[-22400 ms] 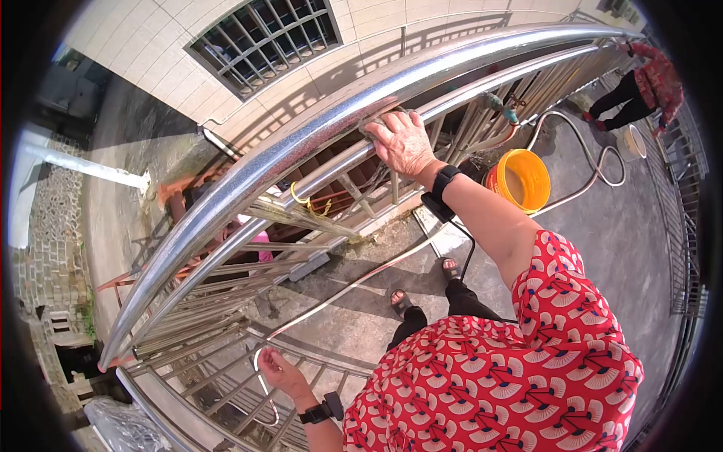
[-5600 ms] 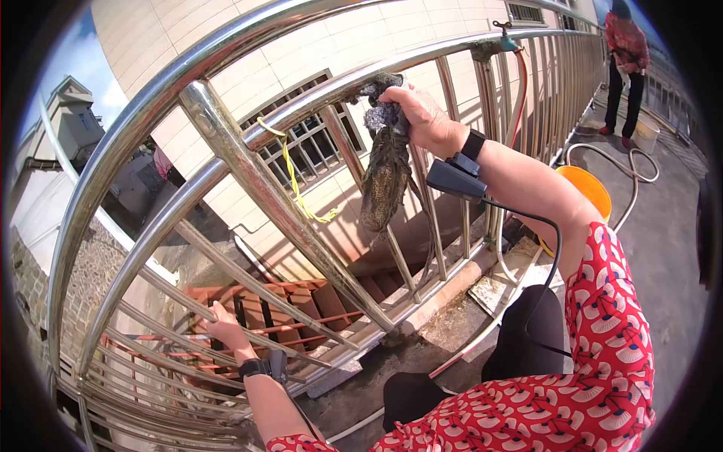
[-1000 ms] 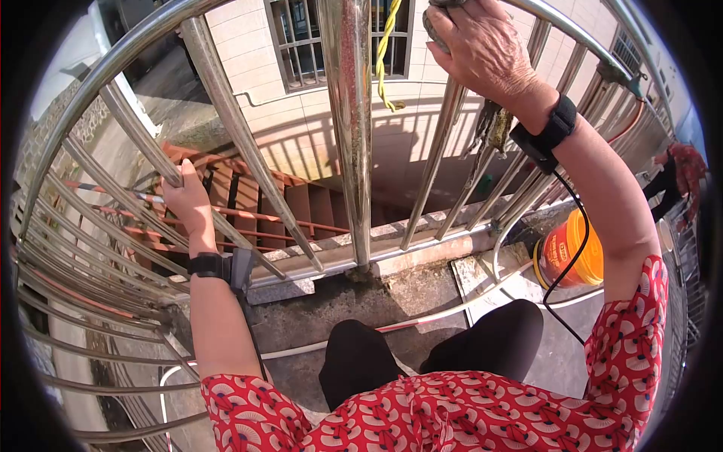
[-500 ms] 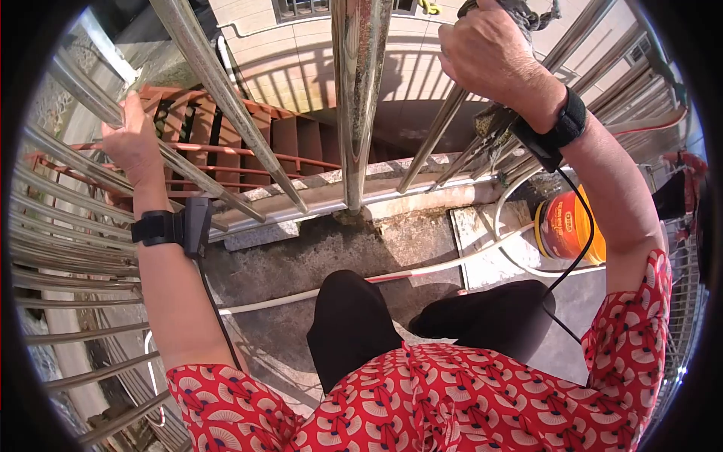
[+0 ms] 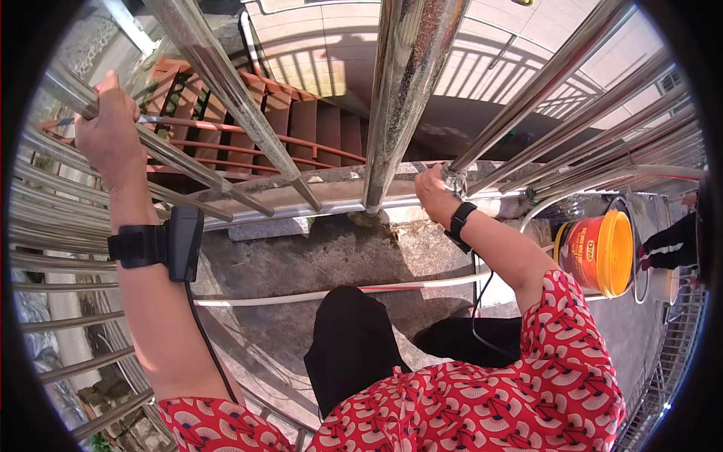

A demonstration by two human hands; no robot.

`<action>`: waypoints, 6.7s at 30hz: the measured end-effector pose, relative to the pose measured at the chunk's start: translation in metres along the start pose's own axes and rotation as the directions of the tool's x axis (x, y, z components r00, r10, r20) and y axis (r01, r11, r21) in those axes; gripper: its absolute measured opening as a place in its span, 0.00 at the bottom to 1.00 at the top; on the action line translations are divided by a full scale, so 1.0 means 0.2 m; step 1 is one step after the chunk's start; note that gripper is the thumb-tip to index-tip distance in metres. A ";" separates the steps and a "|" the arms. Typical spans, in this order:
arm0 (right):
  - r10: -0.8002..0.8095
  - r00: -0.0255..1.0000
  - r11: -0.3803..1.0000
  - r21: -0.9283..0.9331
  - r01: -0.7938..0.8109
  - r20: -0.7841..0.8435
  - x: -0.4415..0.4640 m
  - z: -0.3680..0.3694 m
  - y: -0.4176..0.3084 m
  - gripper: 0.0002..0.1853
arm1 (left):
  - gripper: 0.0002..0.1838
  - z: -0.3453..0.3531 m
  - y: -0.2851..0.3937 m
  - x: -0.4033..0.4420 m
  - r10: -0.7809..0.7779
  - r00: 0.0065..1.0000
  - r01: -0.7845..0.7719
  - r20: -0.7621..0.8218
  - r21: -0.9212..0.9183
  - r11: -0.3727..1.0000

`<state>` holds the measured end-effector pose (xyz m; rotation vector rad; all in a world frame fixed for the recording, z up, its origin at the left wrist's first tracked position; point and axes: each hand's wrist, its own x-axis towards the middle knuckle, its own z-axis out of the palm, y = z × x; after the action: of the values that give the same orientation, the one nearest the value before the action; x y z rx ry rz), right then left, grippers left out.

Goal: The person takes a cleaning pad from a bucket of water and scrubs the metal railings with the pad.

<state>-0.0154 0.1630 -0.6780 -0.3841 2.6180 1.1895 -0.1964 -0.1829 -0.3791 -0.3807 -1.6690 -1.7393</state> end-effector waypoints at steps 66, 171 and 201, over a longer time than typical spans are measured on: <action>0.261 0.893 0.941 -0.108 -0.320 -0.367 -0.87 -1.48 1.76 0.19 | 0.15 -0.01 -0.14 0.01 0.009 1.000 -0.006 -0.015 0.140 0.990; 0.716 0.306 0.698 0.655 -0.290 -0.627 -0.96 -1.67 1.97 0.19 | 0.15 -0.01 -0.02 -0.03 -0.131 0.989 0.141 -0.074 0.165 0.976; 0.762 -0.291 0.538 0.815 -0.214 -0.579 -1.12 -1.14 2.07 0.16 | 0.20 -0.01 0.08 -0.05 -0.223 0.974 0.227 -0.048 0.314 0.922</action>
<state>0.0327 0.2831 -0.1712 0.4272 4.6394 0.0631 -0.1775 -0.1815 -0.3739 -0.0289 -2.0093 -1.5841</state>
